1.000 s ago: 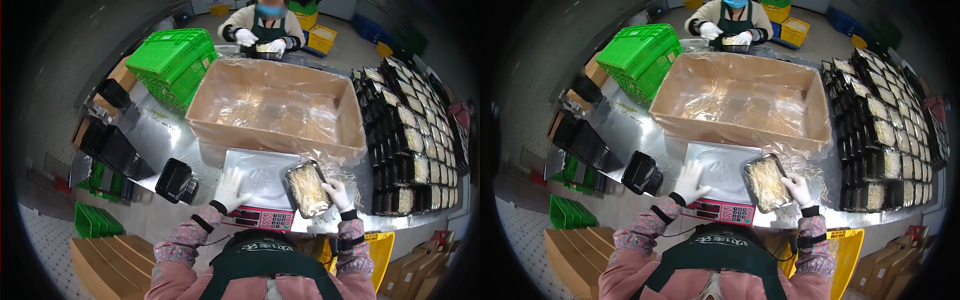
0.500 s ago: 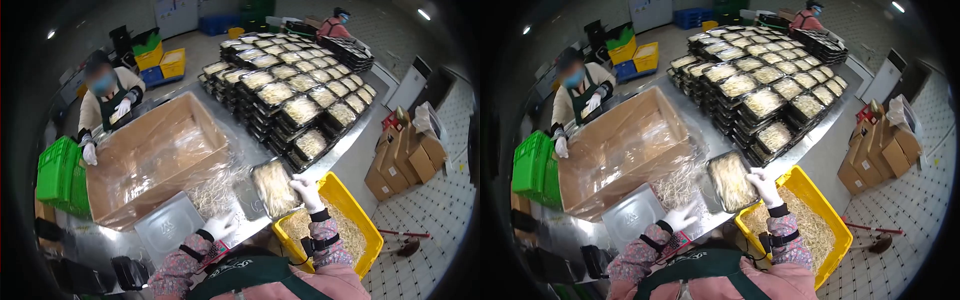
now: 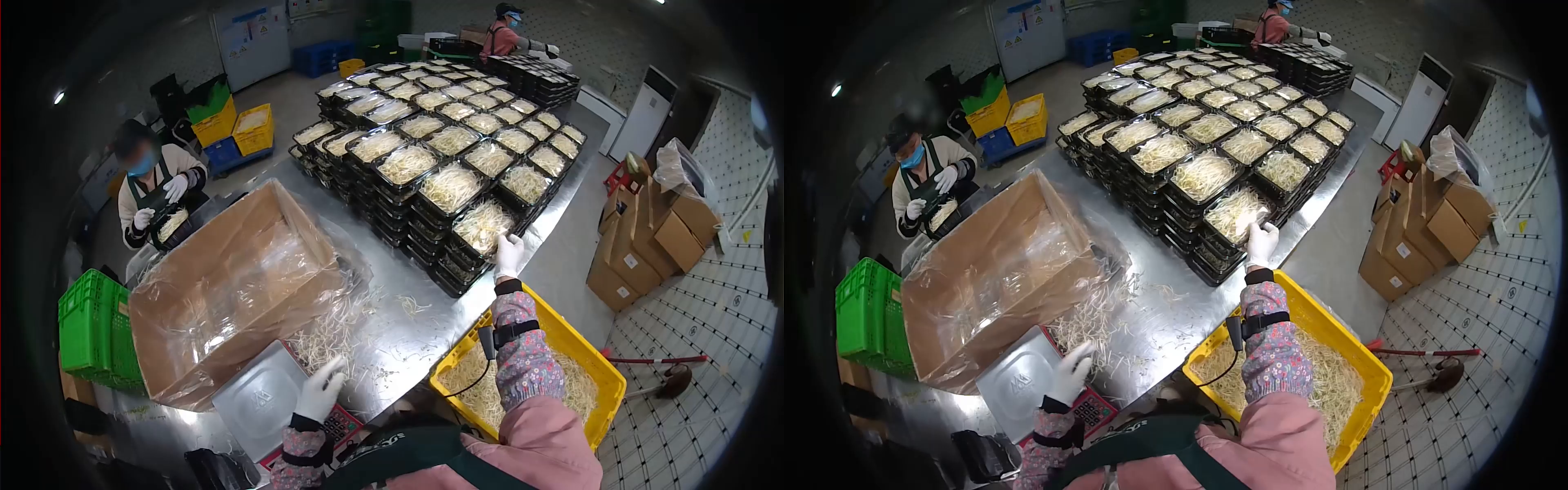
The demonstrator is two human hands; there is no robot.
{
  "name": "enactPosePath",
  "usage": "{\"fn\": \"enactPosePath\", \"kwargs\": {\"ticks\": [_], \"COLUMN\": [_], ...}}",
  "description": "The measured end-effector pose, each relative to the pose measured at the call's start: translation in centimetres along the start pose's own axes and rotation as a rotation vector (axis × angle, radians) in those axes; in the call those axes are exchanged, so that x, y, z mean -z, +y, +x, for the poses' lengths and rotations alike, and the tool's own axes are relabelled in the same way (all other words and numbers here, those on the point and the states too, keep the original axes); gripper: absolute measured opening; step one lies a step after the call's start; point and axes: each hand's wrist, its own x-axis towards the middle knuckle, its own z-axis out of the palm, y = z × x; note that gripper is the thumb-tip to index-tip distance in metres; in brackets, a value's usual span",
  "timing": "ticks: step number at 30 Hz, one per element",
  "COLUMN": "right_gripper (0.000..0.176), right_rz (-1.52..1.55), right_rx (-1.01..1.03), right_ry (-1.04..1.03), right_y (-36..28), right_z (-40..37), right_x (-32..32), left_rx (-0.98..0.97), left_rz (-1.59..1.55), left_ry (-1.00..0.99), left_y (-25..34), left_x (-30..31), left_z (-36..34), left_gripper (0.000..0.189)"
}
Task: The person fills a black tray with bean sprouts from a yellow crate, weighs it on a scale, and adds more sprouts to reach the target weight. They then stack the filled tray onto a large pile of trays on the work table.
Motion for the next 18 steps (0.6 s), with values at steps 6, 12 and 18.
{"fn": "enactPosePath", "kwargs": {"ticks": [6, 12, 18], "right_gripper": [0.038, 0.041, 0.034], "right_rz": [0.27, 0.345, 0.363], "right_rx": [-0.202, -0.115, -0.227], "right_ry": [-0.095, -0.054, -0.162], "right_y": [-3.1, -0.5, -0.2], "right_z": [-5.3, -15.2, -23.5], "right_x": [2.0, 5.1, 4.1], "left_rx": [0.009, 0.781, 0.707], "left_rz": [-0.059, 1.031, 0.773], "left_ry": [0.749, 1.243, 0.807], "left_y": [-4.6, -13.0, -21.3], "left_x": [10.7, 20.2, 21.3], "left_z": [-9.2, -25.1, -32.2], "left_gripper": [0.041, 0.064, 0.041]}}
